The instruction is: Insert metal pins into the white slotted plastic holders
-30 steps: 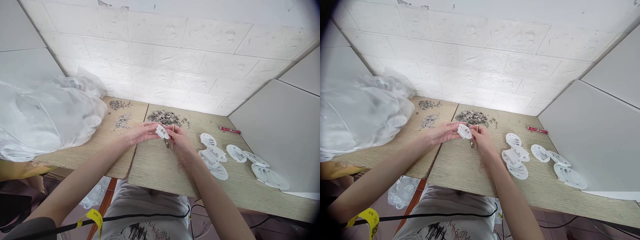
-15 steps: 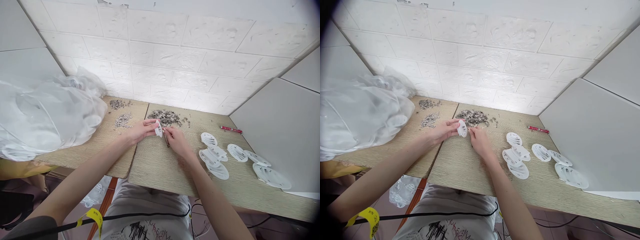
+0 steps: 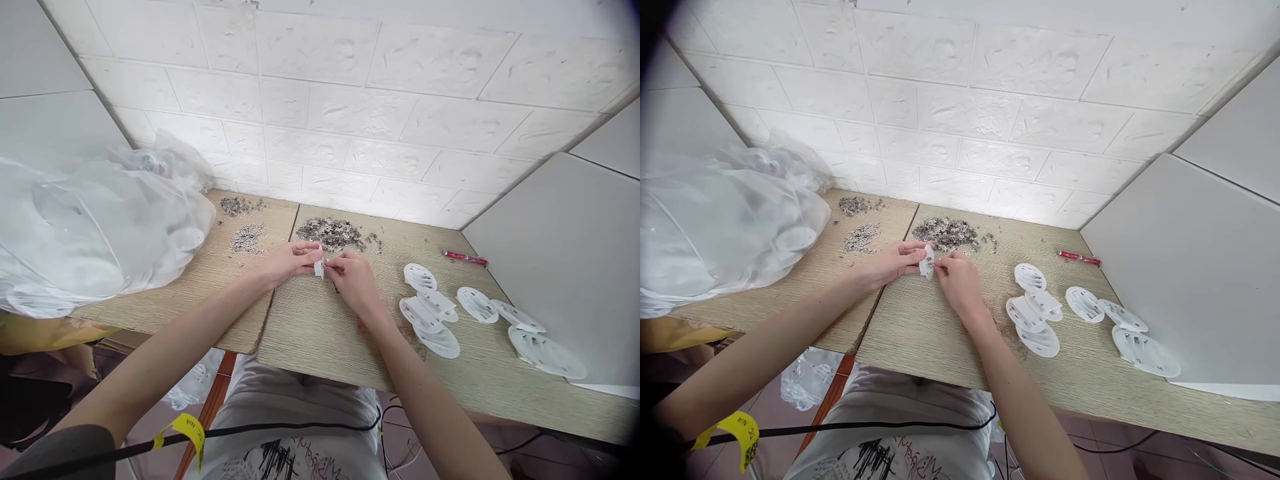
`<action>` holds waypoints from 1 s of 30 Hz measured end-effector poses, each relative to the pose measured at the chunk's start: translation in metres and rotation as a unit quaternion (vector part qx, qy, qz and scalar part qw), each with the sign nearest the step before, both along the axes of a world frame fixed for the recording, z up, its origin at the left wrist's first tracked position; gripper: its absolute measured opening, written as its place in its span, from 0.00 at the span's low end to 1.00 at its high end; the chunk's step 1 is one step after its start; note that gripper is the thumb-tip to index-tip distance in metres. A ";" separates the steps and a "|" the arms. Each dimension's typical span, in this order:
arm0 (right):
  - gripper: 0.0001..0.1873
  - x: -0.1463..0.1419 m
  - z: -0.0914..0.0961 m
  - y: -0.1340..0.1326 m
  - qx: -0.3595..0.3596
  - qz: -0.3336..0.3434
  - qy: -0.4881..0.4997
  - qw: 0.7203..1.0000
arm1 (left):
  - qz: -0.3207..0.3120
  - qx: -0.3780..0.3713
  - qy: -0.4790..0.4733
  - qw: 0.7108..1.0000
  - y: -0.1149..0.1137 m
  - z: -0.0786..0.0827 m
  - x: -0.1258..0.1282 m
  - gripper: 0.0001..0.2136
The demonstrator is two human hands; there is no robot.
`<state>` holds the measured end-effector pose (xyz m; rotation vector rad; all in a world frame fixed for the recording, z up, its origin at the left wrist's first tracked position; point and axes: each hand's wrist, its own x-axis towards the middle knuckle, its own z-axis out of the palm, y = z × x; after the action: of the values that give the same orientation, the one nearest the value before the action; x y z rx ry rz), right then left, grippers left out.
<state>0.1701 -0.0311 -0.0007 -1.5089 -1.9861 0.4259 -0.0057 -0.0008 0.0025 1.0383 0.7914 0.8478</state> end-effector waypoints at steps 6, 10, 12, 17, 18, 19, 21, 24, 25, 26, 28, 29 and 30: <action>0.10 0.000 -0.003 0.001 0.006 0.009 -0.027 1.000 | 0.018 0.013 0.029 0.999 0.001 -0.005 0.002 0.24; 0.11 0.000 -0.007 0.002 0.022 0.025 -0.018 0.999 | 0.018 0.004 0.030 0.999 0.001 -0.004 0.003 0.25; 0.10 0.001 -0.008 0.003 0.024 0.032 -0.011 0.999 | 0.020 -0.002 0.025 0.999 0.001 -0.004 0.003 0.25; 0.09 0.004 0.001 0.003 -0.004 0.042 0.004 0.999 | -0.003 0.009 0.020 1.000 0.002 -0.001 0.001 0.23; 0.09 0.005 0.003 0.003 -0.008 0.047 0.003 0.999 | -0.013 0.015 0.018 1.000 0.002 0.000 0.001 0.22; 0.10 0.007 0.005 0.003 -0.009 0.052 0.003 0.999 | -0.023 0.019 0.017 0.999 0.001 0.000 0.001 0.21; 0.11 0.009 0.008 0.003 -0.006 0.061 0.009 0.998 | -0.024 0.025 0.013 0.999 0.001 0.000 0.002 0.19; 0.14 0.012 0.007 0.004 0.007 0.055 0.020 0.998 | 0.010 0.038 0.024 0.999 0.001 -0.002 0.006 0.18; 0.14 0.013 0.005 0.005 0.012 0.049 0.023 0.999 | 0.010 0.050 0.030 0.998 0.002 -0.003 0.007 0.18; 0.14 0.015 0.003 0.006 0.017 0.042 0.023 0.999 | -0.002 0.059 0.032 0.998 0.003 -0.005 0.009 0.18; 0.14 0.018 -0.001 0.011 0.039 0.023 0.025 0.999 | -0.022 0.065 0.020 0.997 0.004 -0.006 0.011 0.19; 0.14 0.020 -0.002 0.015 0.057 0.009 0.026 0.998 | -0.026 0.070 0.014 0.997 0.005 -0.006 0.011 0.19; 0.14 0.021 -0.002 0.019 0.078 -0.006 0.029 0.996 | -0.031 0.077 0.012 0.996 0.006 -0.006 0.012 0.18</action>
<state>0.1908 -0.0119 -0.0029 -1.3951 -1.9176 0.2983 0.0059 0.0052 -0.0035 1.2069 0.7189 0.8541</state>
